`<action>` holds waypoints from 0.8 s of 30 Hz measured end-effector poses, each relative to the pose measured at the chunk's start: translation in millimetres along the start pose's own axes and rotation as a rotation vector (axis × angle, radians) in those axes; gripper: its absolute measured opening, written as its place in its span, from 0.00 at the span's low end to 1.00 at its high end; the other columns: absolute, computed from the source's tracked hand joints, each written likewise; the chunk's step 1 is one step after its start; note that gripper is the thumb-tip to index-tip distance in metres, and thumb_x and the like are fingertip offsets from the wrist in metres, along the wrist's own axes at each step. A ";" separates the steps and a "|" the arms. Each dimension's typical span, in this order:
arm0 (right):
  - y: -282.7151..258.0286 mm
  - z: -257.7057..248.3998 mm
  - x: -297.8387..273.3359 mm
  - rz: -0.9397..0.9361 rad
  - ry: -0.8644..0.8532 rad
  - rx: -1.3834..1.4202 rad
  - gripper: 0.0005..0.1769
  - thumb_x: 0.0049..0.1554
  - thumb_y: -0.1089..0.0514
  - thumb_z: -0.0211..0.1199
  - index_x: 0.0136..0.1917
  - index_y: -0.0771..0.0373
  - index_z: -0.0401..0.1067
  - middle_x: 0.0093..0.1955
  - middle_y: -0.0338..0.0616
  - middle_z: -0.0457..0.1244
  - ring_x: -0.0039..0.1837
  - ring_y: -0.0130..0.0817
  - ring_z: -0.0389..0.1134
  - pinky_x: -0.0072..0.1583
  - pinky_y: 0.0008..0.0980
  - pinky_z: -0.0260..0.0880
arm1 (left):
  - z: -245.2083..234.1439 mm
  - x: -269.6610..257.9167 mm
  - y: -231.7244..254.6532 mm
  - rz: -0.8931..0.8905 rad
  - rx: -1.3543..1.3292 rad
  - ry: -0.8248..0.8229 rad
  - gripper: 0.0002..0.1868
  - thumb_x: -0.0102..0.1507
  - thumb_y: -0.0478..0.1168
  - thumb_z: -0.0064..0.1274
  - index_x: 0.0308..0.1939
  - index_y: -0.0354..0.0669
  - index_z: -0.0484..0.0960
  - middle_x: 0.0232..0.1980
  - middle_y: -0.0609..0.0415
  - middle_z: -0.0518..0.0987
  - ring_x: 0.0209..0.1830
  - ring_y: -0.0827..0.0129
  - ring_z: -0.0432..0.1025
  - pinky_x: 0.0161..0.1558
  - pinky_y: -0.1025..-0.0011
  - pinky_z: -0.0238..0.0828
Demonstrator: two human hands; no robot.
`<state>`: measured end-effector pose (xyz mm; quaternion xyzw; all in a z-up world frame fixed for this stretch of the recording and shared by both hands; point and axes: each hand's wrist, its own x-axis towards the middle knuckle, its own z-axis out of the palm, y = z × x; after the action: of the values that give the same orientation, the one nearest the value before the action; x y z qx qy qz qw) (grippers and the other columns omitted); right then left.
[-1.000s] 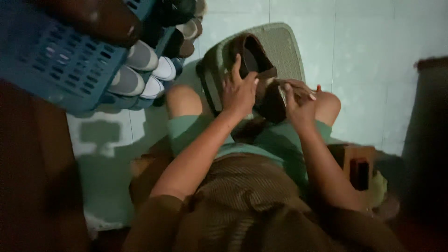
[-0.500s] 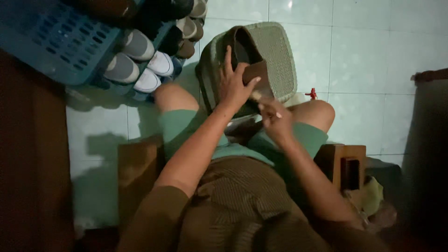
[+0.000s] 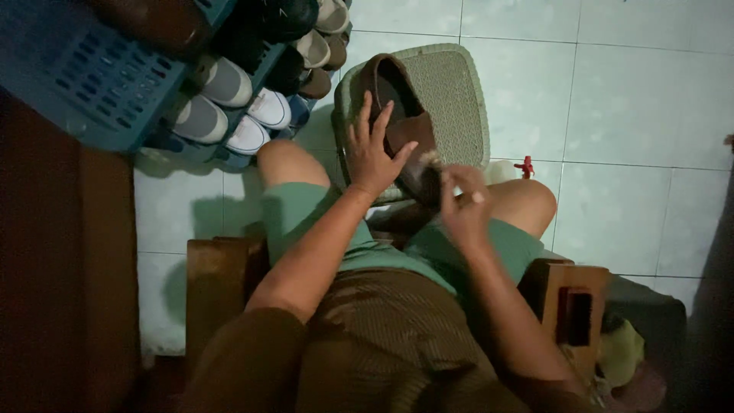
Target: The person sits on the floor and scrubs a brown leather shoe with a brush, focusing on the sole and sides. The person places the shoe on a blue shoe rack and then picks up another brown shoe to continue scrubbing.
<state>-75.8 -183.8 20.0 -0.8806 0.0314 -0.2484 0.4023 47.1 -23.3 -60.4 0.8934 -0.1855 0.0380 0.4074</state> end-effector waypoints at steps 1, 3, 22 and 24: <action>4.4 9.1 -8.6 0.004 -0.005 0.005 0.09 0.68 0.66 0.57 0.55 0.69 0.78 0.47 0.63 0.69 0.39 0.63 0.68 0.38 0.40 0.70 | 0.0 1.3 1.5 -0.006 0.005 -0.002 0.45 0.68 0.60 0.64 0.82 0.65 0.55 0.86 0.48 0.38 0.83 0.44 0.50 0.74 0.26 0.46; 11.1 27.2 -25.7 -0.066 -0.104 -0.025 0.09 0.65 0.55 0.64 0.57 0.54 0.81 0.53 0.48 0.72 0.52 0.54 0.73 0.43 0.44 0.75 | -1.3 4.9 5.1 -0.029 -0.056 -0.022 0.42 0.70 0.56 0.63 0.82 0.63 0.56 0.86 0.46 0.38 0.83 0.38 0.48 0.72 0.22 0.45; 4.4 22.8 -15.7 -0.062 -0.160 0.091 0.17 0.54 0.54 0.69 0.58 0.45 0.82 0.51 0.42 0.73 0.51 0.55 0.72 0.49 0.40 0.72 | -3.0 7.6 -5.9 0.048 0.130 -0.045 0.42 0.72 0.61 0.55 0.83 0.61 0.50 0.85 0.41 0.36 0.76 0.33 0.57 0.65 0.28 0.67; 13.4 7.0 -2.4 -0.016 -0.119 0.058 0.15 0.57 0.66 0.63 0.58 0.64 0.79 0.57 0.54 0.70 0.63 0.56 0.70 0.62 0.48 0.70 | 4.2 2.7 -12.2 0.034 0.160 -0.035 0.41 0.72 0.63 0.52 0.83 0.66 0.48 0.85 0.45 0.34 0.76 0.36 0.57 0.63 0.33 0.71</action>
<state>-72.7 -187.4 5.4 -0.8819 -0.0068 -0.1995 0.4270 53.7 -20.0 -71.3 0.9203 -0.2041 0.0437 0.3308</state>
